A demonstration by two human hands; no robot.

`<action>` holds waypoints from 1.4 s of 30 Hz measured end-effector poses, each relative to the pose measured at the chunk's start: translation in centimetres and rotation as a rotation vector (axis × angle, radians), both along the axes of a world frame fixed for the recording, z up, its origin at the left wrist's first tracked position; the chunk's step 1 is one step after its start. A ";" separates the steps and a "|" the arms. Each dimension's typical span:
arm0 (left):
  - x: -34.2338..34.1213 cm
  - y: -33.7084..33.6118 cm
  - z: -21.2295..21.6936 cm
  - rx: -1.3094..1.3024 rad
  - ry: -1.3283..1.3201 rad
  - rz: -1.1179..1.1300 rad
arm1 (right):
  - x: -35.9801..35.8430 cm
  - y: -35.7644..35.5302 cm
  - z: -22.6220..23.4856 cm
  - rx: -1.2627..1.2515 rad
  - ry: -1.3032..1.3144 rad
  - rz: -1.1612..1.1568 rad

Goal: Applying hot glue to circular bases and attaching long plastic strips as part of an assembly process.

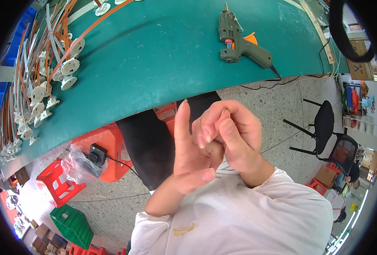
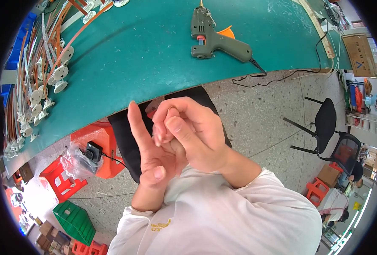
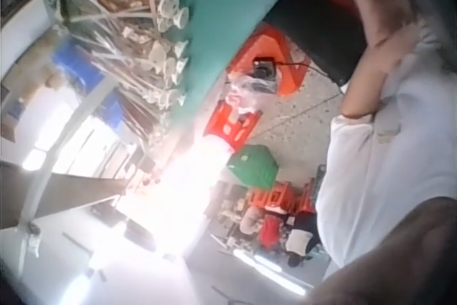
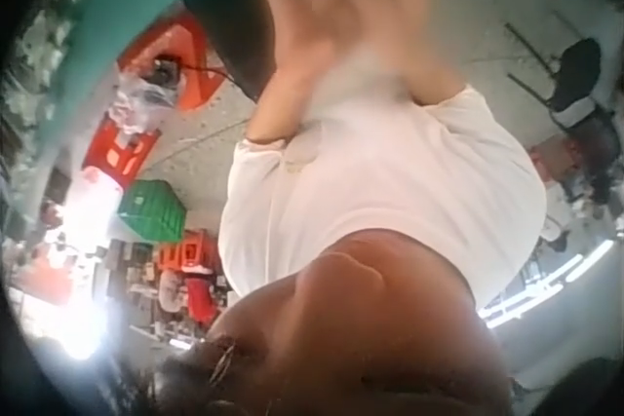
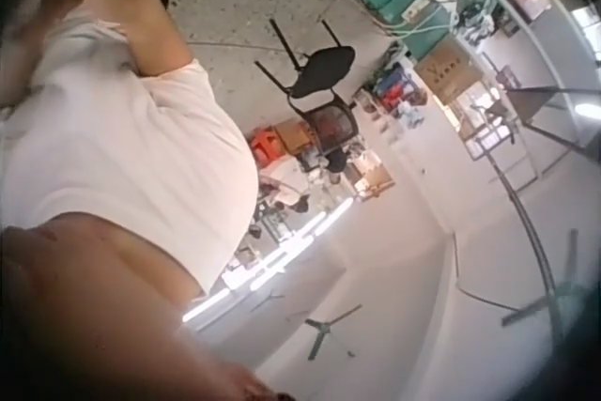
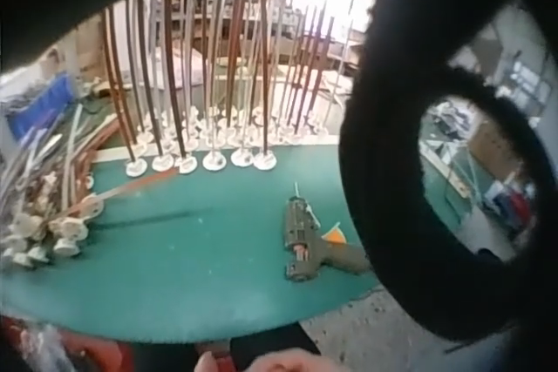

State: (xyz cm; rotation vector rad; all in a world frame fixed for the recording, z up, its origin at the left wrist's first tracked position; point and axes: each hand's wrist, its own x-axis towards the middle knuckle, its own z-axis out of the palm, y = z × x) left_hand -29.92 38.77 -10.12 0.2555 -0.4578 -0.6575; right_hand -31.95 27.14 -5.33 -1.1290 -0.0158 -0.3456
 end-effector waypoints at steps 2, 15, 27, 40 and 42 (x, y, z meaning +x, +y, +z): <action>-1.0 -0.3 1.0 0.116 0.055 0.046 | 0.1 0.2 0.1 0.026 0.027 0.009; 0.0 -1.3 -0.6 0.140 -0.295 0.089 | 0.1 -0.9 -0.5 0.123 0.058 0.057; -0.2 -0.2 2.0 0.296 -0.005 0.034 | 0.1 -0.9 -0.4 0.247 0.058 0.112; 1.5 0.3 0.3 0.280 0.067 -0.040 | -0.1 -0.9 -0.9 0.227 0.045 0.166; 2.1 0.2 -0.8 -0.124 0.114 -0.200 | 0.0 -1.0 -1.1 0.206 0.051 0.188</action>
